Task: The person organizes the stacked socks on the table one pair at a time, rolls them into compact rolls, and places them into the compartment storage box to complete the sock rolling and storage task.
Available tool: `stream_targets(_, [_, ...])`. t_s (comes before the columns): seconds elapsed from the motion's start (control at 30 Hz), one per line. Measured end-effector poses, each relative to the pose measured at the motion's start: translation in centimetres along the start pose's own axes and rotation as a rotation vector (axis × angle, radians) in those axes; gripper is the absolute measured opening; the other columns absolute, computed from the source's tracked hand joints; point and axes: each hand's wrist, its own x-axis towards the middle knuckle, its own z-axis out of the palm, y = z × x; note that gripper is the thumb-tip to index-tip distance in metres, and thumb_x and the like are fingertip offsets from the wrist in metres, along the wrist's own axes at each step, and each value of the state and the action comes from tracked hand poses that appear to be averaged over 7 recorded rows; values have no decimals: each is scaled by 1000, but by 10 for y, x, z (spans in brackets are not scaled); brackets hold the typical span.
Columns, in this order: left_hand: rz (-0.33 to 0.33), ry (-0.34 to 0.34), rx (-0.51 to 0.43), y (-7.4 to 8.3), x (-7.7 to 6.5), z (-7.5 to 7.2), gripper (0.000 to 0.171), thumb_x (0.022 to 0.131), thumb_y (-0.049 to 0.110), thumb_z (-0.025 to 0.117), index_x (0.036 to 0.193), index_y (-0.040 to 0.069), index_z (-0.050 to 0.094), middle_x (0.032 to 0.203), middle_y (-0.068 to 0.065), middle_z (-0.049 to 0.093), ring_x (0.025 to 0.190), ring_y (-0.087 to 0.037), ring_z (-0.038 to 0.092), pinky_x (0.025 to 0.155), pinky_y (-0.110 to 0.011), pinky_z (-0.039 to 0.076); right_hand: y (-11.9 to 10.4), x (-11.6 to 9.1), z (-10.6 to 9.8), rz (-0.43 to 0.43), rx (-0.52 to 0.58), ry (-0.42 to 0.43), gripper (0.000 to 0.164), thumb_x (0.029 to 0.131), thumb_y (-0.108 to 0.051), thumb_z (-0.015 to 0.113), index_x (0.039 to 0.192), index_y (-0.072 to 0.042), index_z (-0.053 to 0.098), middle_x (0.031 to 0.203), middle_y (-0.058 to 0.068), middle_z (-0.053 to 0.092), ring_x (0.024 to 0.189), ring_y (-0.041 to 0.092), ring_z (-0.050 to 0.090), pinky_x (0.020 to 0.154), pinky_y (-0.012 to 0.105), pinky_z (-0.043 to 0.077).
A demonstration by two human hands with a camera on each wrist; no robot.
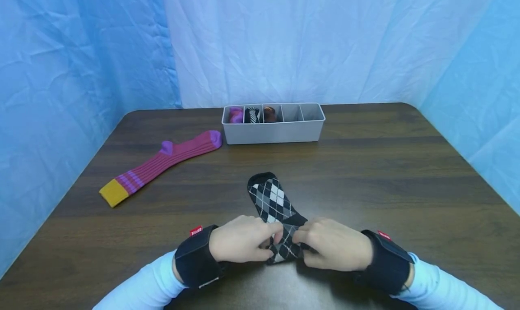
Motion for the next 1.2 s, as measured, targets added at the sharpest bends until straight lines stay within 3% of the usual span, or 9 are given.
stream_targets(0.1, [-15,0,21,-1,-1,1,9,78,18,57,85,18,52,51,11,37,43,-1,33,40,-16,23,-1,1,-1,32,3,-12,5,72,-14,54,75,-18,55,62,-15,41,53,-1,35,52,14,32])
stream_targets(0.23, [-47,74,94,-2,2,5,2,78,18,57,79,17,55,53,11,36,43,-2,33,40,-17,23,0,2,0,70,-86,32,7,73,-17,56,80,-17,58,64,-13,46,55,-1,36,54,17,34])
stream_targets(0.33, [-56,136,137,-2,3,7,7,75,18,60,76,17,53,59,10,39,47,-2,35,41,-16,25,1,1,2,75,-133,81,9,71,-18,59,80,-17,58,66,-12,47,56,0,36,54,17,34])
stream_targets(0.6, [42,210,210,2,5,10,14,72,11,62,83,18,57,78,8,50,66,-3,44,52,-13,35,3,2,5,17,-150,195,24,63,-12,64,84,-19,57,85,-11,50,74,2,42,64,18,41])
stream_targets(0.7, [66,222,232,3,5,9,13,72,12,62,83,19,62,78,8,52,68,-3,45,55,-13,37,3,1,6,-7,-178,194,24,64,-13,63,88,-18,60,88,-10,53,76,3,45,67,21,41])
stream_targets(0.87, [95,224,272,4,5,9,8,76,21,60,82,19,65,74,9,51,65,-1,45,53,-13,36,2,2,7,29,-187,164,18,68,-18,60,86,-18,59,83,-10,56,73,3,47,72,25,40])
stream_targets(1.03, [97,214,315,6,3,11,17,72,31,64,83,18,65,73,9,49,65,-2,43,52,-13,33,1,3,4,62,-129,99,14,71,-18,60,83,-19,52,69,-14,50,63,0,43,81,30,40])
stream_targets(1.2, [101,241,368,8,3,14,19,69,29,67,83,17,65,74,8,49,68,-3,45,53,-14,34,1,3,4,16,-154,125,11,70,-16,61,74,-20,51,70,-14,46,64,1,40,74,25,40])
